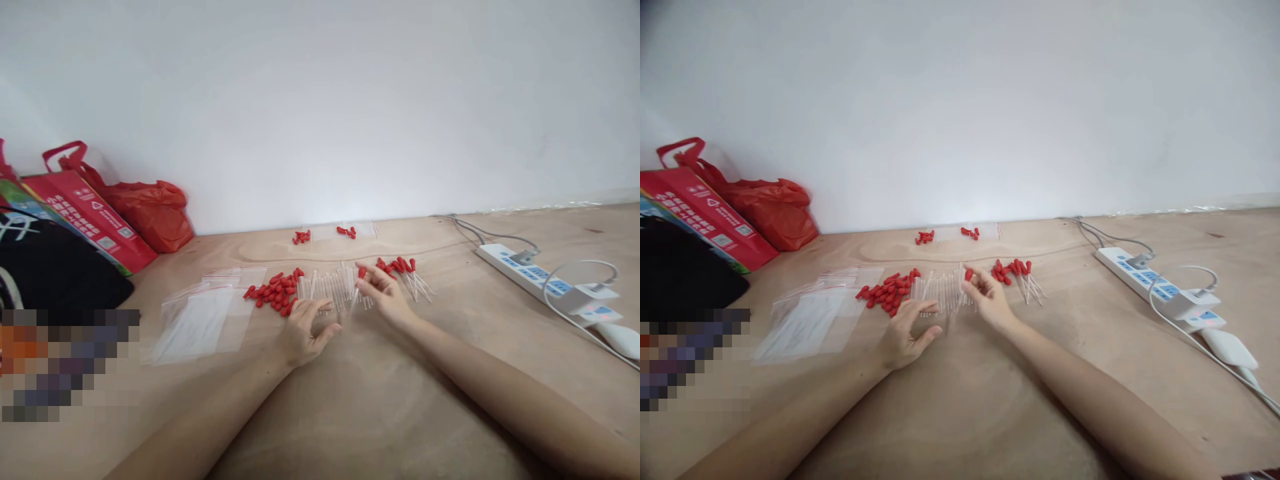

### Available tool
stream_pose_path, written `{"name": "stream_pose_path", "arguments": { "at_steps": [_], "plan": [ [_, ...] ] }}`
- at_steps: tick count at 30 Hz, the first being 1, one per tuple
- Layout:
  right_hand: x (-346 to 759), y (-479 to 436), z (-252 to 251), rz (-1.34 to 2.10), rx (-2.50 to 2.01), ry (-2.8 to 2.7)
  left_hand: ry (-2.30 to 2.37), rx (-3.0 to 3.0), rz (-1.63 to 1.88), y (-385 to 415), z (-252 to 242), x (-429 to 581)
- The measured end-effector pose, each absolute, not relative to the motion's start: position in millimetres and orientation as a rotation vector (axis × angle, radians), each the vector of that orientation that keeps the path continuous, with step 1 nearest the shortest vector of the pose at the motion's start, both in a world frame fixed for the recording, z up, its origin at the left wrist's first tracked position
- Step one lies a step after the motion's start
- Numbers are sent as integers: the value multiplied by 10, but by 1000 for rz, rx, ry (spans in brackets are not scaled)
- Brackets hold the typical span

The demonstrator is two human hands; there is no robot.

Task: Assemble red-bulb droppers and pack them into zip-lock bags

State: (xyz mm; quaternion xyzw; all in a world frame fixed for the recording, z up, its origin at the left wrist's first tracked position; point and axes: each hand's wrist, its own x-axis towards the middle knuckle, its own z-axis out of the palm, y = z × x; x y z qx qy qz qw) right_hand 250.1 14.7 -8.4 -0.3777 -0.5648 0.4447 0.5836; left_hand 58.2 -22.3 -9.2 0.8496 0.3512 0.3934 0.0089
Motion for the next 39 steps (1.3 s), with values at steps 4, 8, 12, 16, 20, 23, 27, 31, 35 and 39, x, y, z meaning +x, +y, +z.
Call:
{"name": "stream_pose_path", "arguments": {
  "at_steps": [4, 8, 12, 16, 20, 23, 27, 31, 35, 39],
  "plan": [
    [2976, 462, -28, 656, -1232, -1427, 1150, 2661, 1178, -206, -113, 572],
    [3371, 649, -94, 283, -1628, -1463, 1148, 2693, 1103, -197, -124, 587],
    [3494, 689, -194, 108, -1799, -1491, 1161, 2695, 1063, -196, -124, 590],
    [3508, 712, -285, -58, -1856, -1552, 1168, 2695, 1056, -194, -124, 589],
    [3556, 747, -318, -154, -1748, -1653, 1175, 2690, 1057, -189, -130, 587],
    [3573, 748, -296, -191, -1587, -1885, 1179, 2684, 1042, -185, -135, 584],
    [3527, 713, -263, -254, -1552, -2098, 1184, 2686, 1025, -189, -131, 583],
    [3477, 699, -266, -255, -1568, -2129, 1213, 2696, 1036, -197, -122, 583],
    [3485, 718, -296, -207, -1534, -2099, 1333, 2679, 1089, -188, -119, 569],
    [3519, 748, -327, -71, -1435, -2009, 1390, 2668, 1097, -173, -119, 548]
  ]
}}
